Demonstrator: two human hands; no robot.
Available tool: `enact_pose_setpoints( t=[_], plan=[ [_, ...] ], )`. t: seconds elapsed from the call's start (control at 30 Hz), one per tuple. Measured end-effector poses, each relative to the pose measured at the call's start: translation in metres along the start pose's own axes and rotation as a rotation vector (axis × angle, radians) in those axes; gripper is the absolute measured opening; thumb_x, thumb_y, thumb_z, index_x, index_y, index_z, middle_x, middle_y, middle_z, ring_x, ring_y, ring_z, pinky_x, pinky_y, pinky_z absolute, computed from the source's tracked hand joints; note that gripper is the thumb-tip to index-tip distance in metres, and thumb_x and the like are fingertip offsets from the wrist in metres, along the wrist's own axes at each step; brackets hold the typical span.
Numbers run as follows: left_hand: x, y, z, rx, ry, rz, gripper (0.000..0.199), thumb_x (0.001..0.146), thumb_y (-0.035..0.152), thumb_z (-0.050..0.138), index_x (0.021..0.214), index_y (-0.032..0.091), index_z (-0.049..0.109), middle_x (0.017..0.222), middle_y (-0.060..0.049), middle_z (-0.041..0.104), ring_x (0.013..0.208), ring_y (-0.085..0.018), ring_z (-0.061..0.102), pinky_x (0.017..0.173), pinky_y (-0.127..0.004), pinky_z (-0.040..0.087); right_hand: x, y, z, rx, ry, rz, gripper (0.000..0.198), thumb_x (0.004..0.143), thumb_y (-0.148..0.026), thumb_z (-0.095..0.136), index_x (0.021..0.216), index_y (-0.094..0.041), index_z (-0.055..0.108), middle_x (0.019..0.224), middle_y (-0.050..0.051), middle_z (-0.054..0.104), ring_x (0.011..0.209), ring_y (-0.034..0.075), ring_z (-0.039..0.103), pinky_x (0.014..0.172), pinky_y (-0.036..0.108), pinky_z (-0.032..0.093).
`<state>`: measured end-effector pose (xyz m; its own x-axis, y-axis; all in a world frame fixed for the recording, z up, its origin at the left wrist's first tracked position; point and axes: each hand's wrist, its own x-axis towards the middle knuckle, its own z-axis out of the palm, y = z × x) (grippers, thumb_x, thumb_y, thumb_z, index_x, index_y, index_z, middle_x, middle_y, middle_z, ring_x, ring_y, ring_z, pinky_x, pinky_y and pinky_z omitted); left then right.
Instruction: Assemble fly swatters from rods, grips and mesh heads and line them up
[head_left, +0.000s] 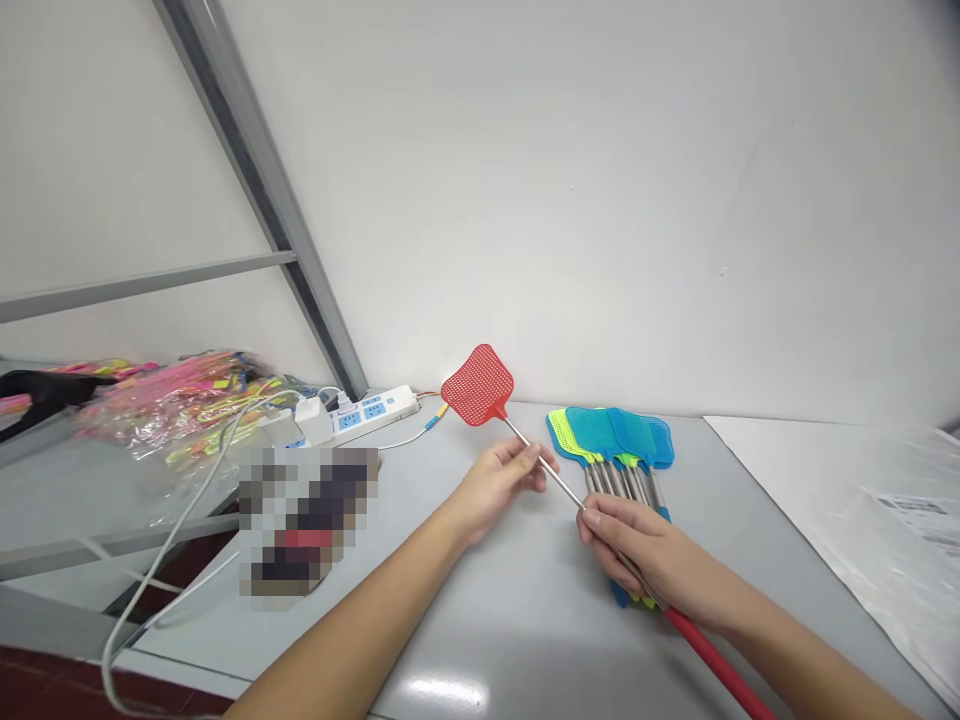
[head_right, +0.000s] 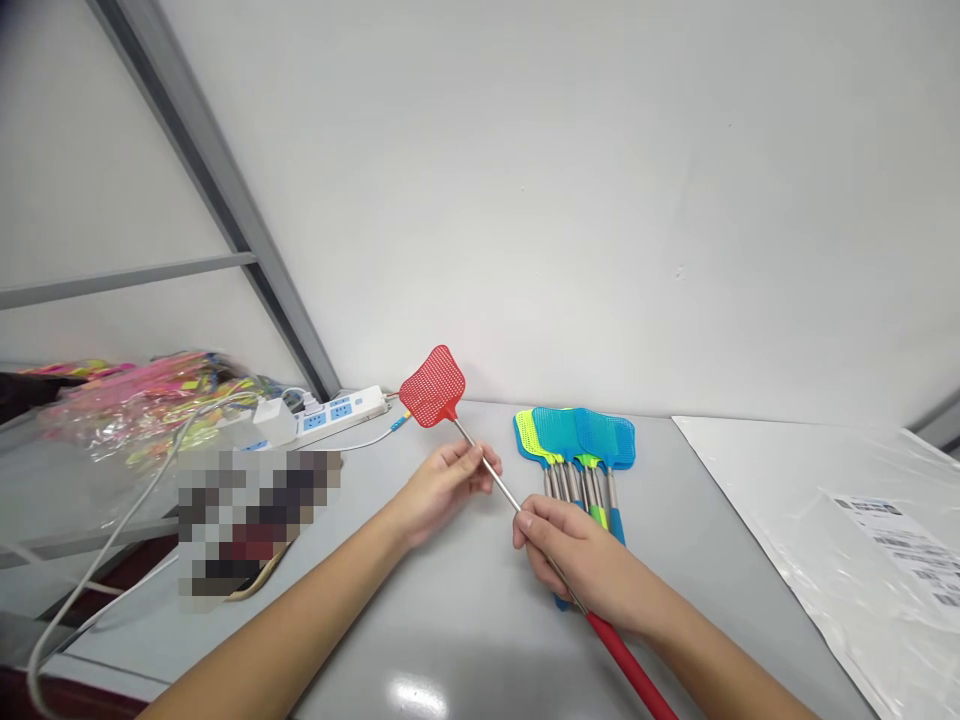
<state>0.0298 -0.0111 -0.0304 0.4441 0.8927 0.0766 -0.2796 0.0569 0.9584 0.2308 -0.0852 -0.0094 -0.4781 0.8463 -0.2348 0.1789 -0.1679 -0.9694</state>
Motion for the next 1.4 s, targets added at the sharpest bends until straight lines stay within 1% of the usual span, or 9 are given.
enact_pose_setpoints(
  t=[0.07,0.13,0.3,0.5,0.6,0.77,1.07,1.23,1.4],
  plan=[
    [-0.004,-0.004,0.005,0.090,-0.141,-0.073,0.031,0.083,0.044,0.067,0.089,0.014,0.071,0.079,-0.006,0.065,0.073,-0.015,0.059,0.075,-0.029,0.044,0.001,0.002,0.002,0.027,0.012,-0.010,0.034,0.098,-0.049,0.038,0.083,-0.021,0.050,0.048,-0.009,0.038,0.046,0.008,0.027,0.047,0.023,0.024],
    [-0.005,-0.007,0.006,0.125,-0.188,-0.093,0.031,0.084,0.044,0.067,0.088,0.014,0.073,0.080,-0.007,0.066,0.075,-0.015,0.059,0.077,-0.029,0.044,0.002,0.003,0.004,0.053,0.014,0.005,0.034,0.098,-0.048,0.038,0.082,-0.021,0.050,0.048,-0.009,0.037,0.046,0.009,0.026,0.047,0.024,0.022],
    [0.006,-0.005,-0.008,-0.047,0.018,0.052,0.030,0.079,0.042,0.072,0.078,0.012,0.073,0.082,-0.009,0.067,0.073,-0.015,0.057,0.073,-0.028,0.044,0.004,-0.001,0.002,0.043,-0.031,0.043,0.041,0.097,-0.053,0.035,0.072,-0.021,0.041,0.055,-0.008,0.030,0.051,0.009,0.020,0.048,0.024,0.019],
    [0.017,0.017,-0.043,-0.163,0.311,0.273,0.027,0.081,0.042,0.071,0.074,0.016,0.068,0.077,0.000,0.062,0.064,-0.007,0.049,0.065,-0.019,0.042,-0.004,-0.010,-0.005,-0.101,-0.106,0.040,0.043,0.097,-0.056,0.034,0.071,-0.021,0.037,0.060,-0.006,0.034,0.055,0.010,0.025,0.052,0.025,0.022],
    [0.018,0.025,-0.049,-0.197,0.379,0.327,0.026,0.081,0.042,0.070,0.075,0.016,0.066,0.077,0.001,0.060,0.060,-0.006,0.046,0.065,-0.019,0.042,-0.009,-0.014,-0.010,-0.184,-0.126,0.040,0.045,0.096,-0.059,0.034,0.071,-0.021,0.037,0.062,-0.005,0.034,0.057,0.010,0.025,0.053,0.025,0.023],
    [0.016,0.018,-0.034,-0.213,0.328,0.287,0.028,0.085,0.046,0.064,0.078,0.018,0.064,0.076,0.002,0.058,0.056,-0.006,0.045,0.062,-0.022,0.042,-0.010,-0.015,-0.025,-0.293,-0.126,0.009,0.045,0.096,-0.057,0.033,0.071,-0.021,0.039,0.064,-0.005,0.037,0.058,0.011,0.031,0.055,0.025,0.029],
    [0.000,-0.003,0.007,-0.033,-0.028,0.032,0.029,0.080,0.039,0.073,0.084,0.011,0.072,0.066,-0.005,0.061,0.063,-0.013,0.054,0.066,-0.027,0.040,-0.009,-0.019,-0.033,-0.356,-0.089,-0.039,0.042,0.096,-0.054,0.036,0.070,-0.021,0.041,0.064,-0.005,0.037,0.058,0.011,0.033,0.057,0.025,0.031],
    [0.005,0.000,-0.004,-0.142,0.053,0.073,0.029,0.082,0.042,0.070,0.083,0.012,0.072,0.053,0.004,0.045,0.058,-0.010,0.044,0.071,-0.027,0.041,-0.006,-0.021,-0.028,-0.339,-0.049,-0.039,0.044,0.094,-0.058,0.036,0.070,-0.022,0.037,0.067,-0.004,0.035,0.060,0.012,0.034,0.059,0.026,0.033],
    [0.013,0.018,-0.030,-0.251,0.202,0.194,0.027,0.078,0.042,0.074,0.079,0.016,0.069,0.050,0.008,0.034,0.052,-0.007,0.038,0.069,-0.024,0.043,-0.014,-0.022,-0.045,-0.462,-0.063,-0.010,0.044,0.095,-0.058,0.035,0.069,-0.022,0.039,0.067,-0.002,0.039,0.060,0.013,0.034,0.057,0.028,0.033]
  ],
)
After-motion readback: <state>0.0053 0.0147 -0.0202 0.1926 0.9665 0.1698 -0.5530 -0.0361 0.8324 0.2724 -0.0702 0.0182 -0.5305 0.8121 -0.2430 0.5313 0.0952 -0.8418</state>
